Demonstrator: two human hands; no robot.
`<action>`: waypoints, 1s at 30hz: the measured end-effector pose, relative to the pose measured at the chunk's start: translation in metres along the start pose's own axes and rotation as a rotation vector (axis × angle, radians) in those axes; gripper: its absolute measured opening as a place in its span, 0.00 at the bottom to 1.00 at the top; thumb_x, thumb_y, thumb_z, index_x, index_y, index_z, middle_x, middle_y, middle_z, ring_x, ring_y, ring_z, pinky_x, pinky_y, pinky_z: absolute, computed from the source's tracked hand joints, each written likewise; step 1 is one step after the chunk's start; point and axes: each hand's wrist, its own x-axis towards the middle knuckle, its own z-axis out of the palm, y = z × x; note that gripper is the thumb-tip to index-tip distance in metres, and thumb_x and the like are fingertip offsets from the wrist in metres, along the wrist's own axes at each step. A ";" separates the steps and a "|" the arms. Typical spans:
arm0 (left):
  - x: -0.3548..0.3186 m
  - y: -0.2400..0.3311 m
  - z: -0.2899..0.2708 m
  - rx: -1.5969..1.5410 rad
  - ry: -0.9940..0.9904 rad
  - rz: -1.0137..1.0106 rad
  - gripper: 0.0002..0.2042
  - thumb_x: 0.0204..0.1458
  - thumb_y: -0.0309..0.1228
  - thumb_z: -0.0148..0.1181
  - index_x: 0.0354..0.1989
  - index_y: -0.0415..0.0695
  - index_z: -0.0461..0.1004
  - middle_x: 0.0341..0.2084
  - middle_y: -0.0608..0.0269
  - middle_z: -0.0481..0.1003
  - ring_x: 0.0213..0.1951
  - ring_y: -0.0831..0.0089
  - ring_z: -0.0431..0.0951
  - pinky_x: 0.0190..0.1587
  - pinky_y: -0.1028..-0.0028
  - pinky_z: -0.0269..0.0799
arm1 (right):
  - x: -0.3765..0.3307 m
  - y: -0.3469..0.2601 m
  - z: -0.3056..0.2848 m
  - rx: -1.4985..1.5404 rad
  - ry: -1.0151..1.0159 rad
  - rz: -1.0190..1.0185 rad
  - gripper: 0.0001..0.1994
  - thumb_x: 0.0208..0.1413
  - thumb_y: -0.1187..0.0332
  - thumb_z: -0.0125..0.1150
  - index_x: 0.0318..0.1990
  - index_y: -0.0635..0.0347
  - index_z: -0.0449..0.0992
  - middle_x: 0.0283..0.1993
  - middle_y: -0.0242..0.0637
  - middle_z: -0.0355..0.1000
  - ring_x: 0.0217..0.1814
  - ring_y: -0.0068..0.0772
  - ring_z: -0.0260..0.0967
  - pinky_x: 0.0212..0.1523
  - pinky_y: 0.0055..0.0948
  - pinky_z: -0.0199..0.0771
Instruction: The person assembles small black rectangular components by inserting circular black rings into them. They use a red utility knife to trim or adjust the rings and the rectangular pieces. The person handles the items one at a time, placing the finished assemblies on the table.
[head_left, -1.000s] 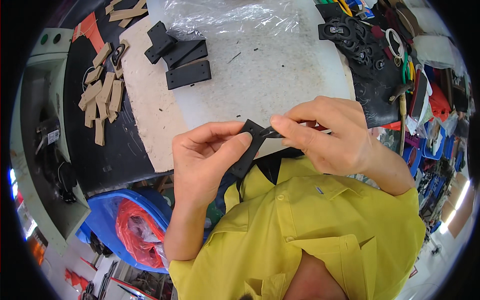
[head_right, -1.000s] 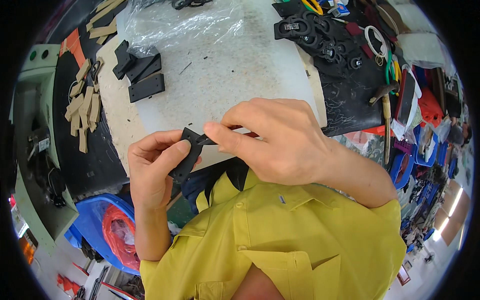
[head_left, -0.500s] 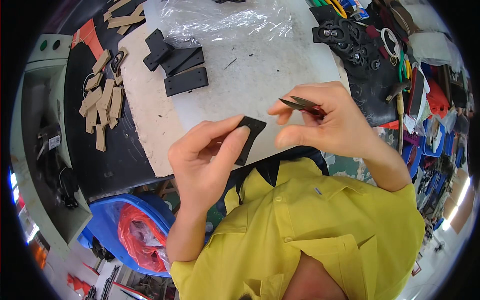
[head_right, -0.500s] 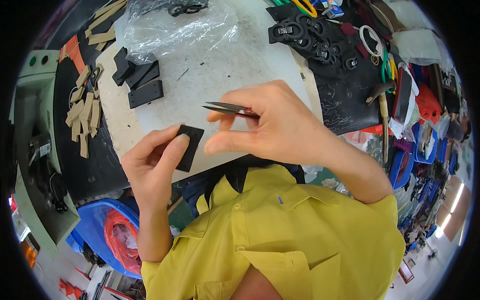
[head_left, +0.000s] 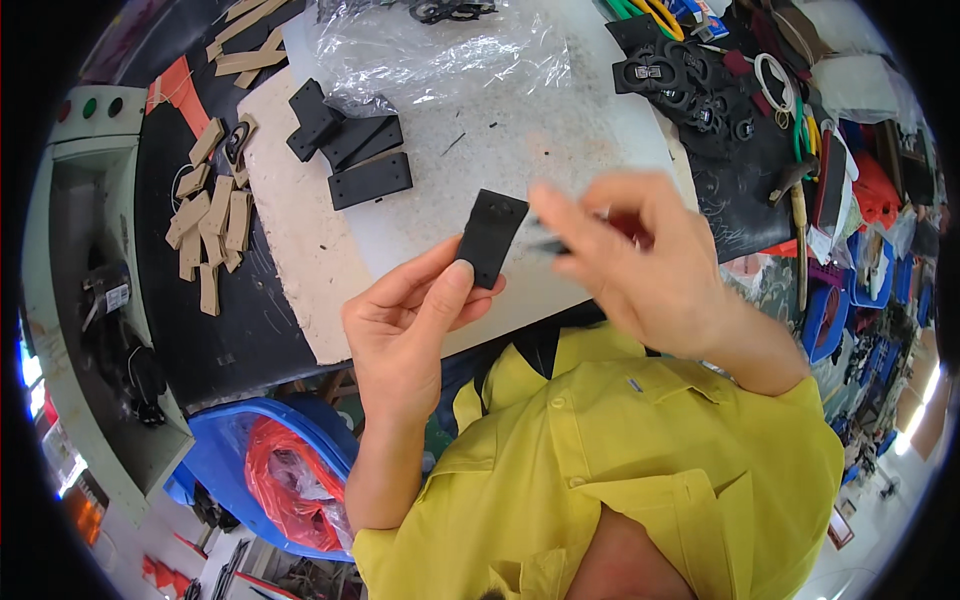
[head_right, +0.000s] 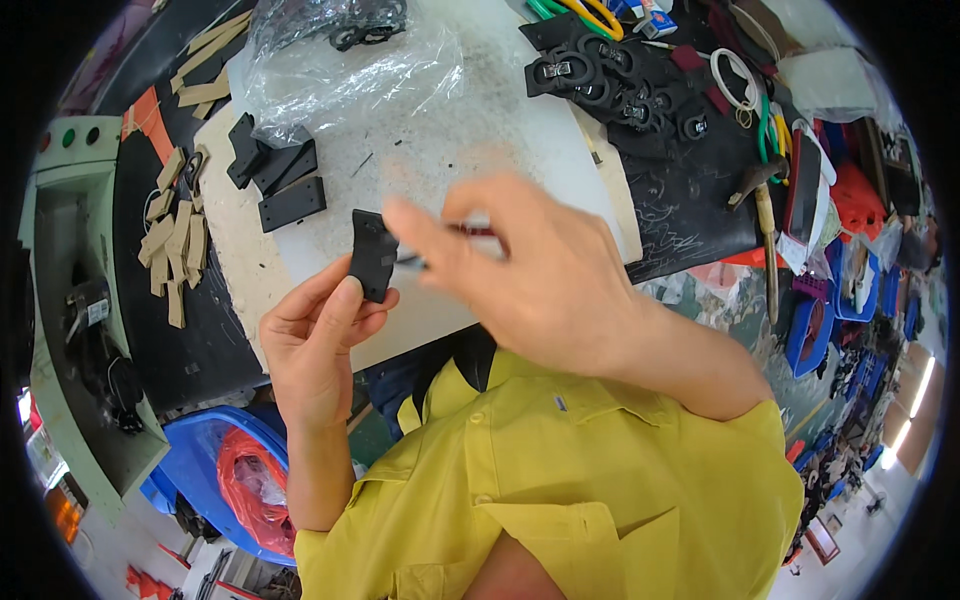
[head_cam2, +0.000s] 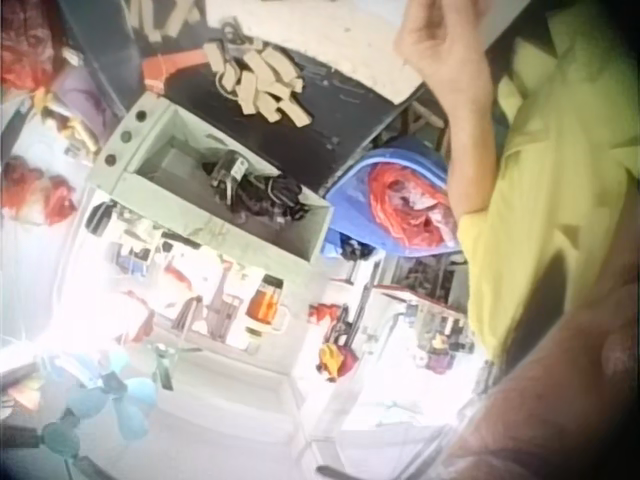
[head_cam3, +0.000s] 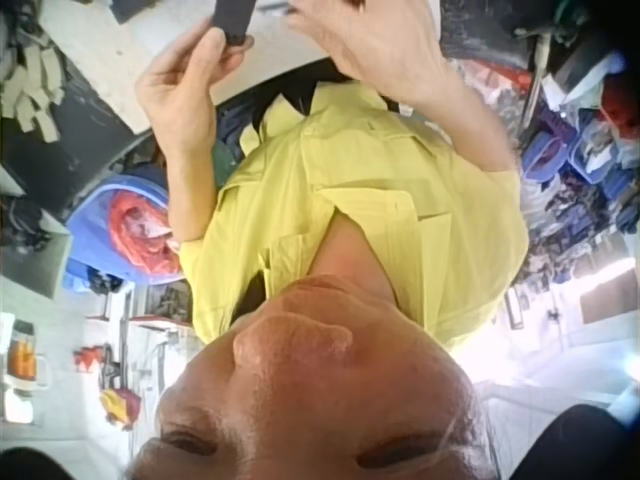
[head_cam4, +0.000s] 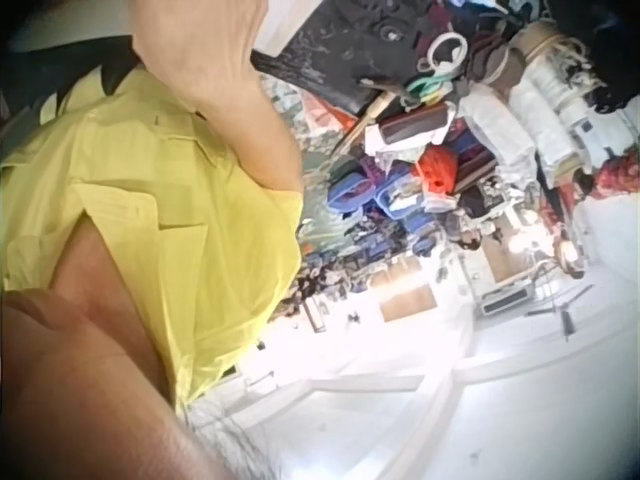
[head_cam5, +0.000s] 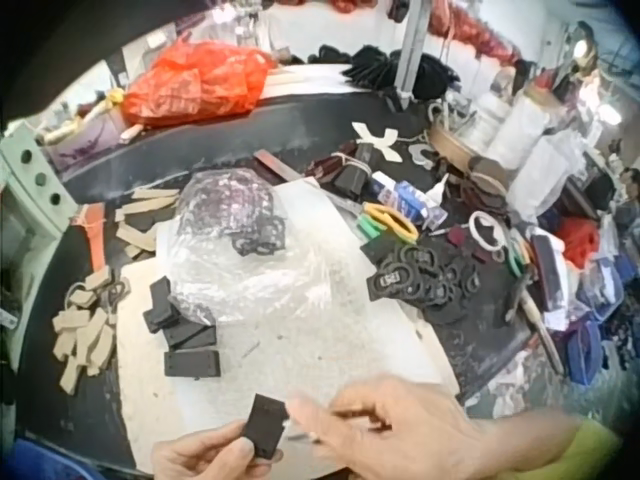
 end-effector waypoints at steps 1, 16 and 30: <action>0.000 0.000 0.002 -0.016 -0.019 0.001 0.13 0.51 0.21 0.55 0.45 0.29 0.70 0.34 0.50 0.75 0.34 0.67 0.79 0.36 0.76 0.77 | -0.005 0.002 0.001 0.035 0.016 -0.054 0.16 0.39 0.70 0.67 0.39 0.63 0.75 0.29 0.35 0.70 0.22 0.31 0.67 0.20 0.24 0.69; -0.017 -0.003 0.031 0.352 0.017 0.336 0.10 0.47 0.16 0.57 0.40 0.30 0.74 0.30 0.55 0.77 0.32 0.75 0.78 0.35 0.81 0.74 | -0.012 0.008 -0.010 0.347 -0.179 0.226 0.03 0.42 0.73 0.62 0.25 0.61 0.74 0.23 0.39 0.68 0.21 0.41 0.66 0.20 0.33 0.64; 0.000 -0.011 0.031 0.987 0.042 1.118 0.08 0.44 0.16 0.58 0.35 0.33 0.73 0.27 0.52 0.75 0.25 0.64 0.77 0.31 0.74 0.73 | -0.030 0.028 -0.033 1.265 -0.204 0.912 0.15 0.51 0.59 0.61 0.36 0.64 0.75 0.20 0.27 0.67 0.16 0.15 0.57 0.16 0.18 0.54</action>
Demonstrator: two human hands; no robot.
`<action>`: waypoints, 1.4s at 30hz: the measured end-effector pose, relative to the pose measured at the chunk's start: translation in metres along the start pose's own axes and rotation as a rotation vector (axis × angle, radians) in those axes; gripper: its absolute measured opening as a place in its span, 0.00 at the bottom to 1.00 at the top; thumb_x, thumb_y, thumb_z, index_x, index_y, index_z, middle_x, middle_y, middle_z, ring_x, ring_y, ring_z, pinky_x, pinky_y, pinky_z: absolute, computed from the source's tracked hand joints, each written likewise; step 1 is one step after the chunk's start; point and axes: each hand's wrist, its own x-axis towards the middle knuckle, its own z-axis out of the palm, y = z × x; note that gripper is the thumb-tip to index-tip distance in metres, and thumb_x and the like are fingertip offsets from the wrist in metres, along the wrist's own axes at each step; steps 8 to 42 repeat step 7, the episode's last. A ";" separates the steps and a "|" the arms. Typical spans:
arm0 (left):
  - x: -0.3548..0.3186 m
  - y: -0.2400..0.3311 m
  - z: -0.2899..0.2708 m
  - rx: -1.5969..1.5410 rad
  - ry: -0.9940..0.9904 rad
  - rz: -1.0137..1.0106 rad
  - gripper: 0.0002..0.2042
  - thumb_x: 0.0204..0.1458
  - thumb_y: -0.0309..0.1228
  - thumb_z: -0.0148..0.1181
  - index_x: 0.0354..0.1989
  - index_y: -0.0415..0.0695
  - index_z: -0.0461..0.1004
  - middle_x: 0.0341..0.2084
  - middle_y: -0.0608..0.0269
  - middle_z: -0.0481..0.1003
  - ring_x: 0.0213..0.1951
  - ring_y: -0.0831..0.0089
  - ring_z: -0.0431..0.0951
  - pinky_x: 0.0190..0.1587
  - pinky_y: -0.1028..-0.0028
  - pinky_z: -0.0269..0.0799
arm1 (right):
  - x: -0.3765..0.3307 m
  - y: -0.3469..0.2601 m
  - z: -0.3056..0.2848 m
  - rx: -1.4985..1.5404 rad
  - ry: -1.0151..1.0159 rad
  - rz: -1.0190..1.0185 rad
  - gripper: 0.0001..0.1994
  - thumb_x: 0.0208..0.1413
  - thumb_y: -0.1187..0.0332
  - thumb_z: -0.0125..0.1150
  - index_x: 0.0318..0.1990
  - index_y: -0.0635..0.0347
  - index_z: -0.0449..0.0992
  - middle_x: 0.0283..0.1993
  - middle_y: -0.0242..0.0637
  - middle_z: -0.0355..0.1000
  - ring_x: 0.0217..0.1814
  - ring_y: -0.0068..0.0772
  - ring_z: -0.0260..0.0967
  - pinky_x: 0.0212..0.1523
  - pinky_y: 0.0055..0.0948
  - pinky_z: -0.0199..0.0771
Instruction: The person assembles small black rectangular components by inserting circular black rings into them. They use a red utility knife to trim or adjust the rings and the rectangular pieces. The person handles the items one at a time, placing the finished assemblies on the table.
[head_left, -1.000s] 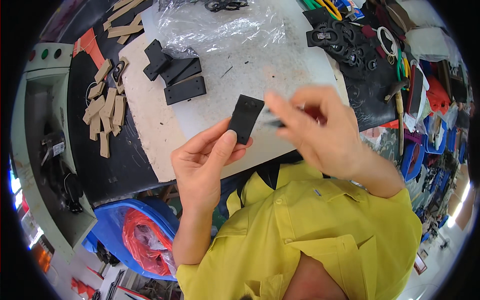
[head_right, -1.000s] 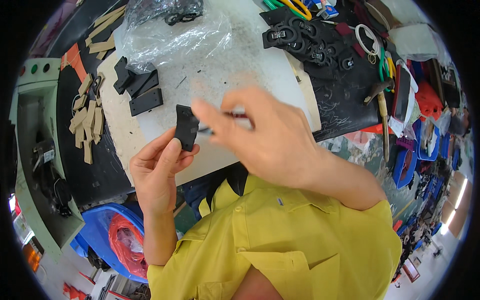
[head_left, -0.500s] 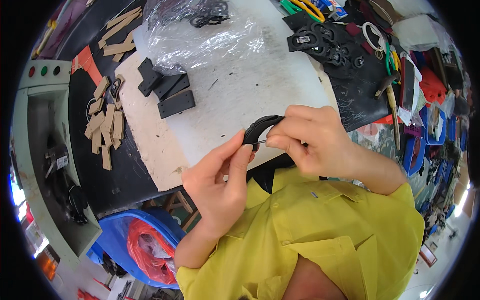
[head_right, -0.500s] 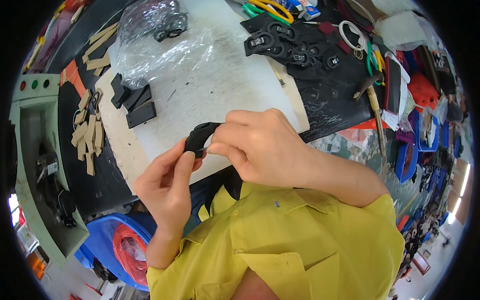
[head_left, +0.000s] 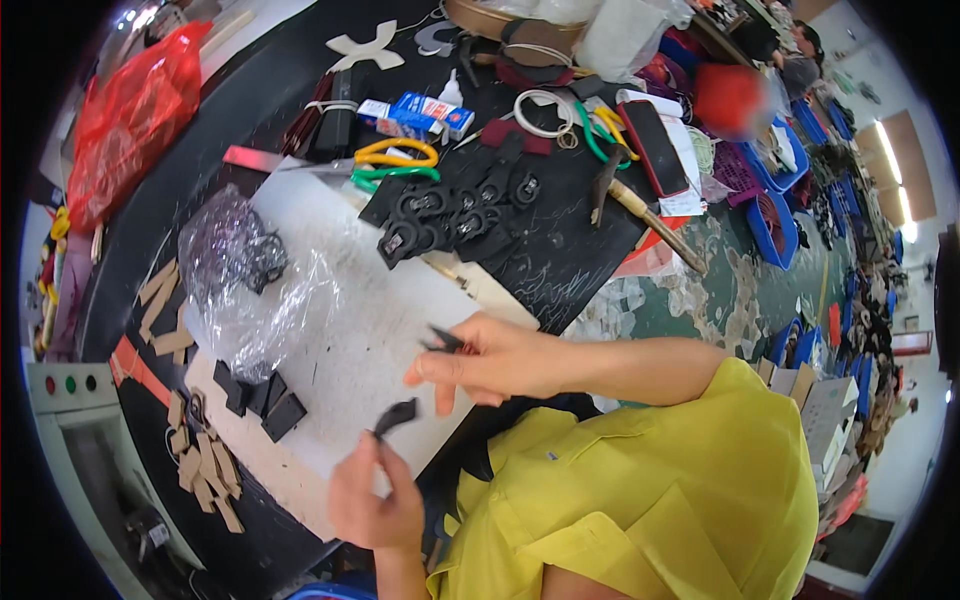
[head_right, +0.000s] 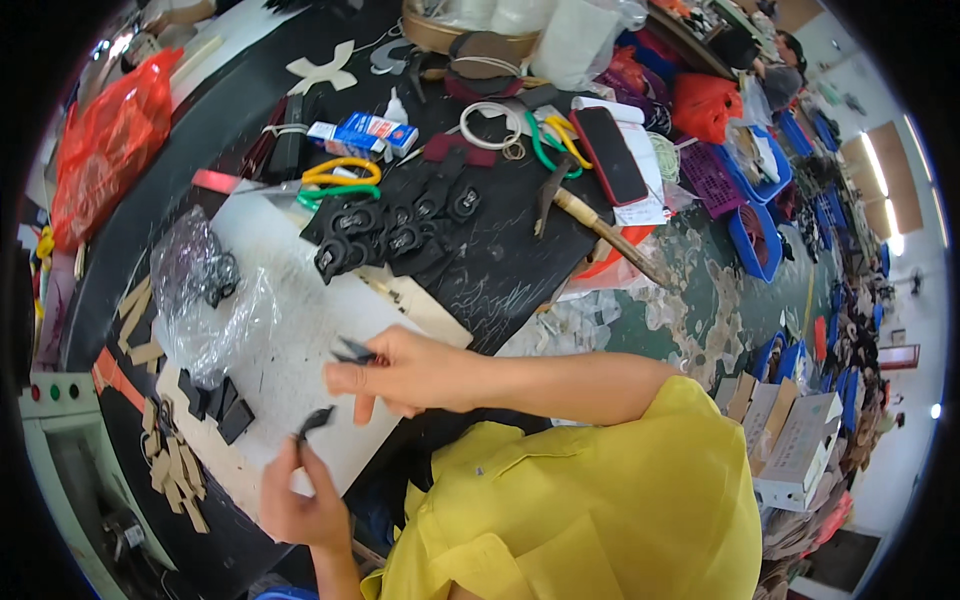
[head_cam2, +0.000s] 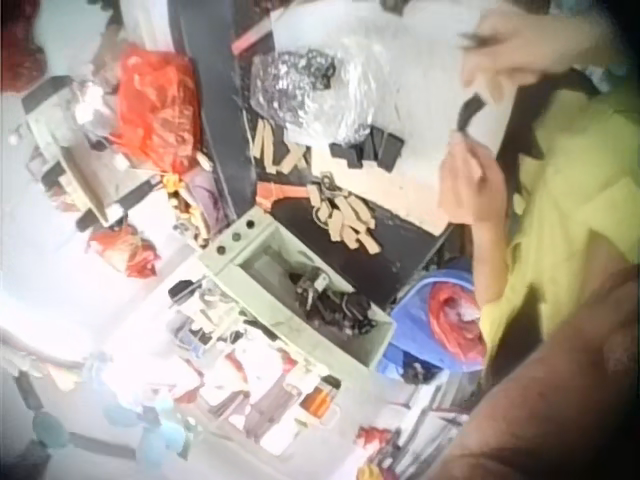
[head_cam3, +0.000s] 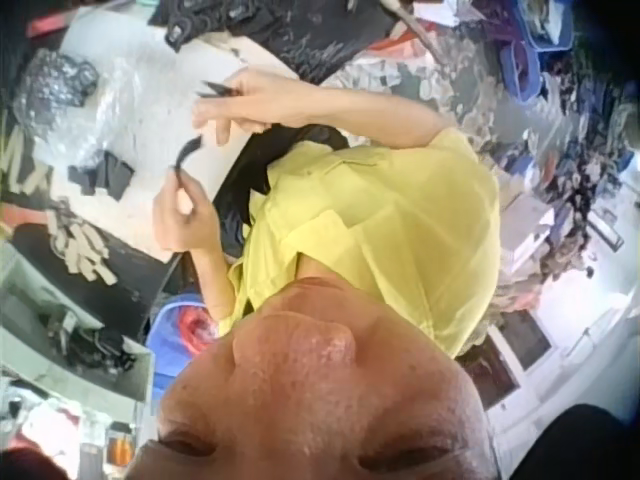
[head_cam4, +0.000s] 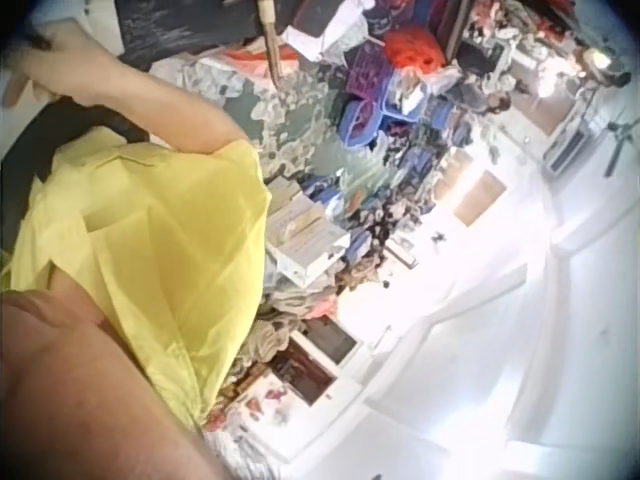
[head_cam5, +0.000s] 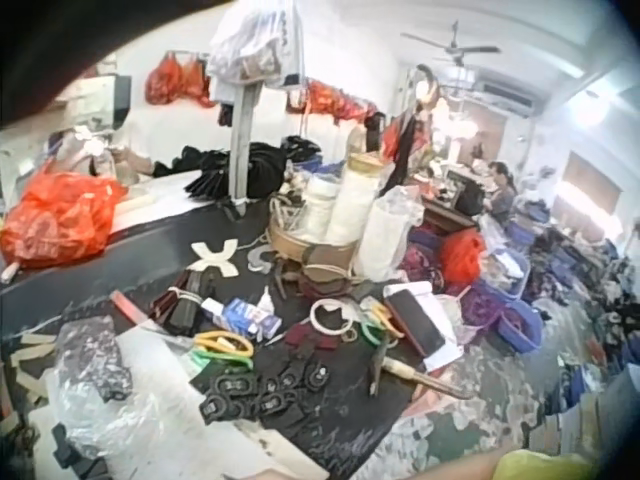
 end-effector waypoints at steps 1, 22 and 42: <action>0.005 0.005 0.007 0.064 0.008 0.272 0.08 0.43 0.15 0.58 0.33 0.35 0.74 0.25 0.51 0.75 0.25 0.59 0.77 0.33 0.72 0.74 | -0.004 -0.002 -0.002 0.150 -0.054 0.144 0.13 0.52 0.62 0.60 0.38 0.63 0.75 0.20 0.24 0.66 0.14 0.11 0.53 0.14 0.16 0.50; 0.013 0.016 0.031 -0.064 -0.020 0.181 0.09 0.49 0.19 0.53 0.39 0.36 0.72 0.39 0.45 0.72 0.37 0.55 0.76 0.39 0.66 0.73 | -0.023 0.000 -0.014 0.075 0.092 -0.292 0.10 0.53 0.64 0.59 0.36 0.62 0.75 0.24 0.24 0.67 0.18 0.13 0.57 0.17 0.16 0.57; 0.013 0.016 0.031 -0.064 -0.020 0.181 0.09 0.49 0.19 0.53 0.39 0.36 0.72 0.39 0.45 0.72 0.37 0.55 0.76 0.39 0.66 0.73 | -0.023 0.000 -0.014 0.075 0.092 -0.292 0.10 0.53 0.64 0.59 0.36 0.62 0.75 0.24 0.24 0.67 0.18 0.13 0.57 0.17 0.16 0.57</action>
